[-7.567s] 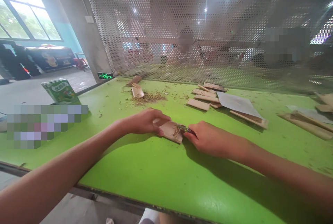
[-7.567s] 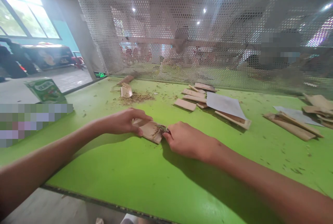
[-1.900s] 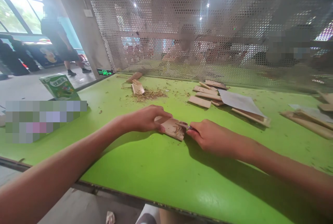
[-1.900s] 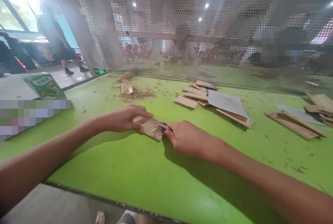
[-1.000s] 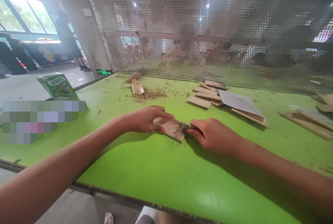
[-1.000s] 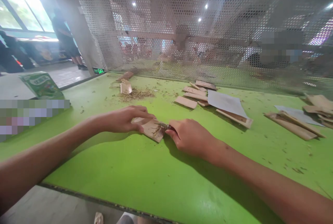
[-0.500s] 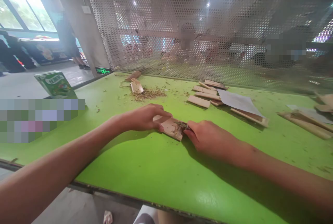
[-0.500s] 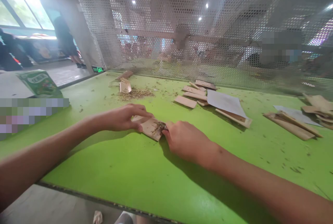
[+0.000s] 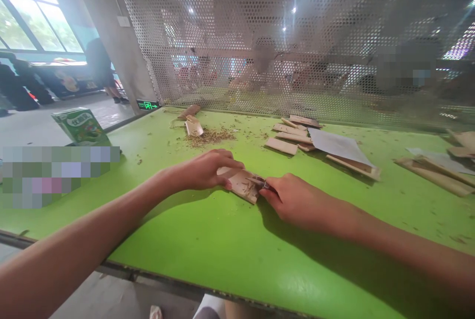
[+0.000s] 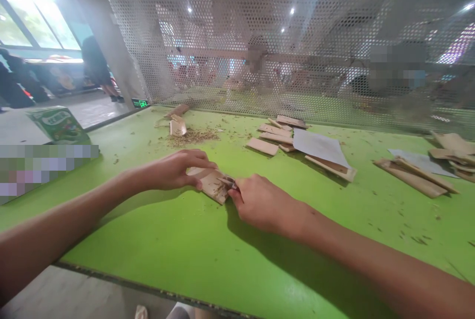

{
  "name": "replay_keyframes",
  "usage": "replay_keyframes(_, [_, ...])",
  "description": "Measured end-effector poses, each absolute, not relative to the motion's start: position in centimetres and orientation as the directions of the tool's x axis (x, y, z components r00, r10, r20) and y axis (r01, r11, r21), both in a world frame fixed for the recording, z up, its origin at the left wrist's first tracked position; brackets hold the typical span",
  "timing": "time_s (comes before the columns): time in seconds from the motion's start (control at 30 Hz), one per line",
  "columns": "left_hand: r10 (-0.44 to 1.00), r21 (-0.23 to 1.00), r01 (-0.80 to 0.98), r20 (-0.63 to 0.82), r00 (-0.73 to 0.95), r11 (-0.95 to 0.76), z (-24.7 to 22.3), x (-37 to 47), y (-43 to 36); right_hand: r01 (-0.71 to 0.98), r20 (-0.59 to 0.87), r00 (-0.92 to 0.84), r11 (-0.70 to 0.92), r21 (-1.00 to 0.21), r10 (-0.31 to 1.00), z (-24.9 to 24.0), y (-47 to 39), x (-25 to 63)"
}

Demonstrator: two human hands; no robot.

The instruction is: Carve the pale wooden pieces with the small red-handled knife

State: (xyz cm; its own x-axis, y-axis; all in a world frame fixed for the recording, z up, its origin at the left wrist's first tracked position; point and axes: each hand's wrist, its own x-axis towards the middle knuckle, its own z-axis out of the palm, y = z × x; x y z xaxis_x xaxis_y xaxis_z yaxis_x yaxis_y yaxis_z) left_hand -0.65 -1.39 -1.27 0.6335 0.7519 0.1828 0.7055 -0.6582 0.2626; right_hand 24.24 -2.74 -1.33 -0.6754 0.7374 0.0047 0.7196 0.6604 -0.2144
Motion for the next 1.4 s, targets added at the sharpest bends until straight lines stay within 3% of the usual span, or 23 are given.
replay_keyframes(0.27, [0.736, 0.216, 0.704, 0.205, 0.645, -0.676, -1.2, -0.7, -1.4, 0.731, -0.068, -0.661, 0.621, -0.283, 0.747, -1.3, -2.6, 24.3])
replay_keyframes(0.47, [0.78, 0.282, 0.734, 0.11, 0.615, -0.618, -1.2, -0.8, -1.6, 0.713, -0.036, -0.652, 0.596, -0.371, 0.758, -0.9, -2.2, 24.9])
replay_keyframes(0.6, [0.778, 0.29, 0.733, 0.074, 0.624, -0.615, -0.9, -0.6, -1.8, 0.718, 0.068, -0.628, 0.61, -0.334, 0.776, -0.9, -1.3, 25.7])
replay_keyframes(0.77, [0.764, 0.269, 0.725, 0.076, 0.64, -0.634, -0.2, -0.3, -2.0, 0.649, 0.094, -0.704, 0.692, -0.316, 0.704, -1.4, -0.7, 26.1])
replay_keyframes(0.93, [0.737, 0.265, 0.694, 0.115, 0.666, -0.669, -0.3, -0.4, -2.0, 0.598, 0.204, -0.747, 0.774, -0.209, 0.632, -2.0, -0.4, 26.1])
replay_keyframes(1.4, [0.736, 0.307, 0.682, 0.102, 0.67, -0.664, -0.8, -0.4, -2.0, 0.615, 0.252, -0.708, 0.752, -0.239, 0.659, -2.4, 0.0, 25.8])
